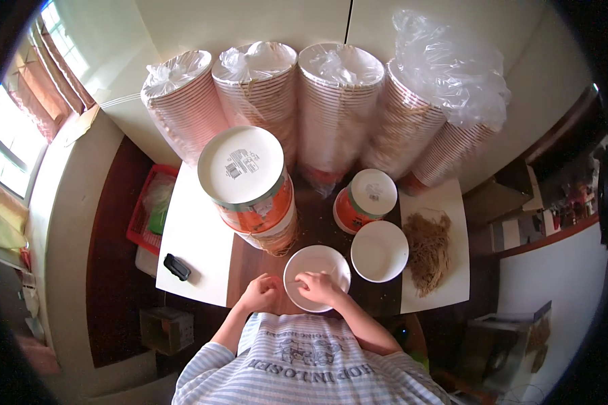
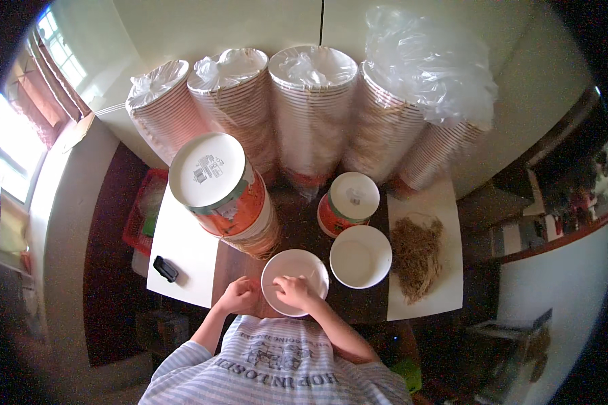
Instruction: Manually attaching string handles to decorative paper buckets for packaging.
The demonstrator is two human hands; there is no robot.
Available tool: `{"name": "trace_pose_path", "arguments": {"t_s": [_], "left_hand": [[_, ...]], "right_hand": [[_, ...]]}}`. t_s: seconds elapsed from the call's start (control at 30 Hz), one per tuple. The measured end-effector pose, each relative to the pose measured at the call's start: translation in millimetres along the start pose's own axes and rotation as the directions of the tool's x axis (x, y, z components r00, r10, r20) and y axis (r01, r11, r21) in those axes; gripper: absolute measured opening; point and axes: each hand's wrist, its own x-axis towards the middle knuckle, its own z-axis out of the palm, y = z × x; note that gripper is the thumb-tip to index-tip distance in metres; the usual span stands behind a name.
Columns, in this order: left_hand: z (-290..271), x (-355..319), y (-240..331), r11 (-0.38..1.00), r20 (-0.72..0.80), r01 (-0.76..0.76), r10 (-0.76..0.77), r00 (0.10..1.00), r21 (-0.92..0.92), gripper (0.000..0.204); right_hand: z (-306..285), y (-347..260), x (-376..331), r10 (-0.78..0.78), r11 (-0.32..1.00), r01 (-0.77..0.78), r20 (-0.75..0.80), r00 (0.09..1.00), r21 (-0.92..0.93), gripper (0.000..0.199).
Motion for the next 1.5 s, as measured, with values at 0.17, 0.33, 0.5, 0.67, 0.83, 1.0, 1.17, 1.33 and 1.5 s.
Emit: {"name": "trace_pose_path", "arguments": {"t_s": [0.17, 0.33, 0.5, 0.67, 0.83, 1.0, 1.17, 1.33, 1.5], "left_hand": [[-14, -3, -7, 0.671, 0.008, -0.037, 0.063, 0.998, -0.741, 0.02], [-25, -1, 4, 0.348, 0.078, 0.006, 0.194, 0.978, -0.937, 0.01], [-22, 11, 21, 0.49, 0.137, 0.096, 0.05, 0.989, -0.867, 0.008], [-7, 22, 14, 0.805, 0.147, 0.041, 0.058, 0.987, -0.591, 0.016], [-2, 23, 6, 0.914, 0.195, 0.054, 0.028, 0.98, -0.403, 0.015], [-5, 19, 7, 0.834, 0.182, 0.092, 0.011, 0.983, -0.544, 0.015], [-3, 18, 9, 0.713, 0.237, 0.134, 0.045, 0.97, -0.688, 0.013], [-3, 17, 6, 0.676, 0.208, 0.146, 0.01, 0.978, -0.722, 0.011], [-8, 19, 4, 0.821, 0.162, 0.133, -0.05, 0.986, -0.556, 0.009]], "right_hand": [[-10, -9, -5, 0.006, 0.998, -0.004, 0.033, 0.999, -0.066, 0.019], [-17, -27, -1, -0.047, 0.999, 0.045, -0.078, 0.996, -0.025, 0.017], [-22, -33, 2, -0.028, 0.996, 0.032, -0.063, 0.998, 0.079, 0.018], [-30, -44, 6, -0.111, 0.983, 0.128, -0.131, 0.985, 0.131, 0.014], [-31, -40, 4, -0.127, 0.987, 0.139, -0.132, 0.983, 0.081, 0.012], [-23, -37, 0, -0.118, 0.986, 0.095, -0.17, 0.978, -0.137, 0.014], [-15, -37, 1, -0.152, 0.977, 0.107, -0.244, 0.958, -0.187, 0.008], [-13, -39, -4, -0.125, 0.974, 0.062, -0.289, 0.949, -0.22, 0.006], [-14, -42, -9, -0.092, 0.983, 0.032, -0.333, 0.938, -0.181, 0.007]]}}
